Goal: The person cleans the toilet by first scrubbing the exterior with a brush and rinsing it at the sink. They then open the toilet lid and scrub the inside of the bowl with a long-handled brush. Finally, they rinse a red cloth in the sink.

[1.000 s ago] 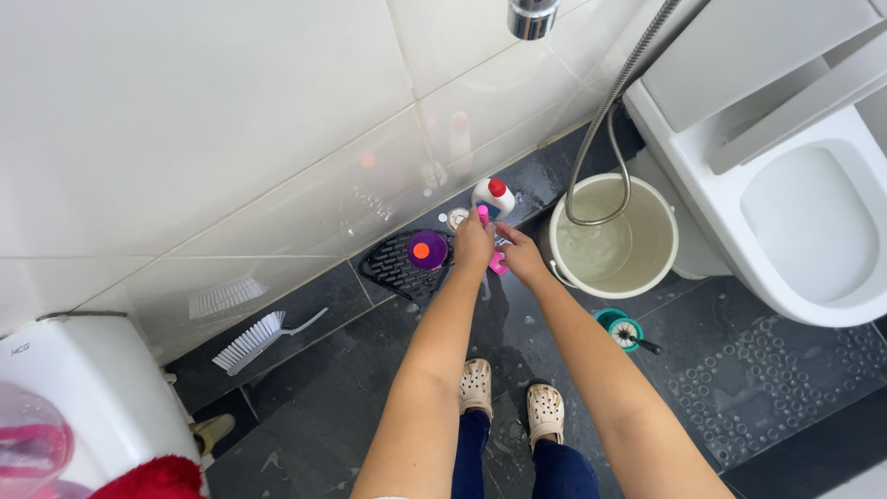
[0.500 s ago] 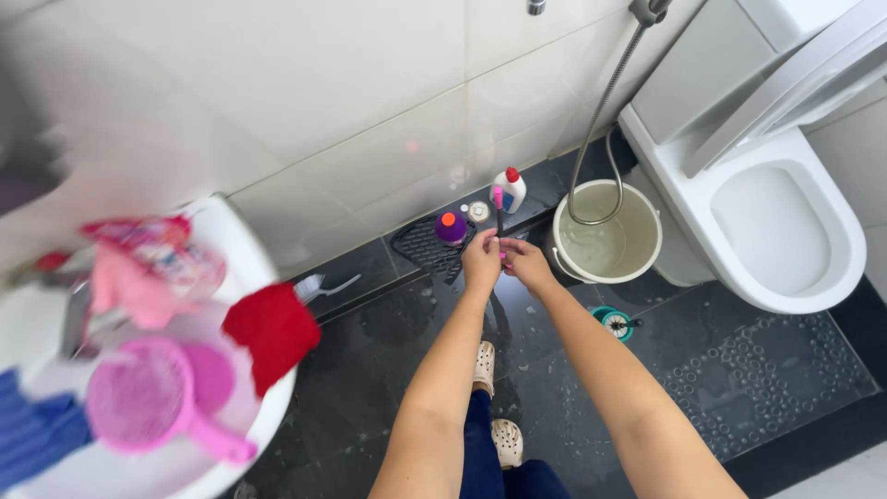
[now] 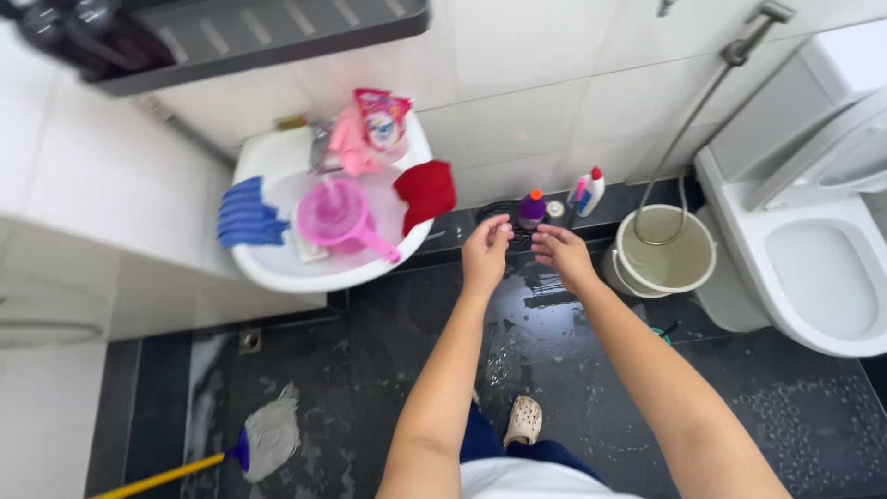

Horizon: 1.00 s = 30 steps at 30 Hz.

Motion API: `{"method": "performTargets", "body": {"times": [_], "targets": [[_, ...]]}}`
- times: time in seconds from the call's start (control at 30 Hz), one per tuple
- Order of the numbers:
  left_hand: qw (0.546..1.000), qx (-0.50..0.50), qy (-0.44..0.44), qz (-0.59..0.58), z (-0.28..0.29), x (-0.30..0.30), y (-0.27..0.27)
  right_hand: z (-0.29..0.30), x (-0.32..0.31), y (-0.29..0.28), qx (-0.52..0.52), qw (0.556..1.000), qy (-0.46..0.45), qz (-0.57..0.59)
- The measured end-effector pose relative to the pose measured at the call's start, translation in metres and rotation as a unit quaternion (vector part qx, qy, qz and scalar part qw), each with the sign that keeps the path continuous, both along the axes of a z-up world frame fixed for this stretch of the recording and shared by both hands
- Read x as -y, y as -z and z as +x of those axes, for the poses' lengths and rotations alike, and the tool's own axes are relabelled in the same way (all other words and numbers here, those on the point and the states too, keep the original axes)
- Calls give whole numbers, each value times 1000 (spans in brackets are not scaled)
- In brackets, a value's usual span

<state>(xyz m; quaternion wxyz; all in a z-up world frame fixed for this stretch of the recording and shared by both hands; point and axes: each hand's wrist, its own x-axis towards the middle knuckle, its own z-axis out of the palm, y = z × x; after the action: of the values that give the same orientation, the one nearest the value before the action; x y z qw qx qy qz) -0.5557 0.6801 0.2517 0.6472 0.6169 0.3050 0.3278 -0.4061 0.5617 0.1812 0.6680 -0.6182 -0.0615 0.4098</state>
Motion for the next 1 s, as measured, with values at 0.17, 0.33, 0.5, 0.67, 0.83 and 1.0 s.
{"method": "performTargets", "body": {"times": [0.17, 0.33, 0.5, 0.67, 0.83, 1.0], "targets": [[998, 53, -17, -13, -80, -55, -18, -67, -65, -42, 56, 995, -69, 41], [996, 56, -74, -7, -159, -119, -33, -134, -150, -88, 125, 982, -131, 45], [995, -51, -81, -16, -236, -195, -26, -195, -238, -84, 143, 979, -133, 53], [991, -120, -45, -27, -282, -269, -9, -225, -308, -55, 127, 987, -98, 15], [993, -86, 3, -77, -265, -309, 14, -220, -337, -33, 118, 991, -51, -37], [995, -51, 46, -71, -210, -316, 42, -204, -343, -18, 103, 993, -43, -48]]}}
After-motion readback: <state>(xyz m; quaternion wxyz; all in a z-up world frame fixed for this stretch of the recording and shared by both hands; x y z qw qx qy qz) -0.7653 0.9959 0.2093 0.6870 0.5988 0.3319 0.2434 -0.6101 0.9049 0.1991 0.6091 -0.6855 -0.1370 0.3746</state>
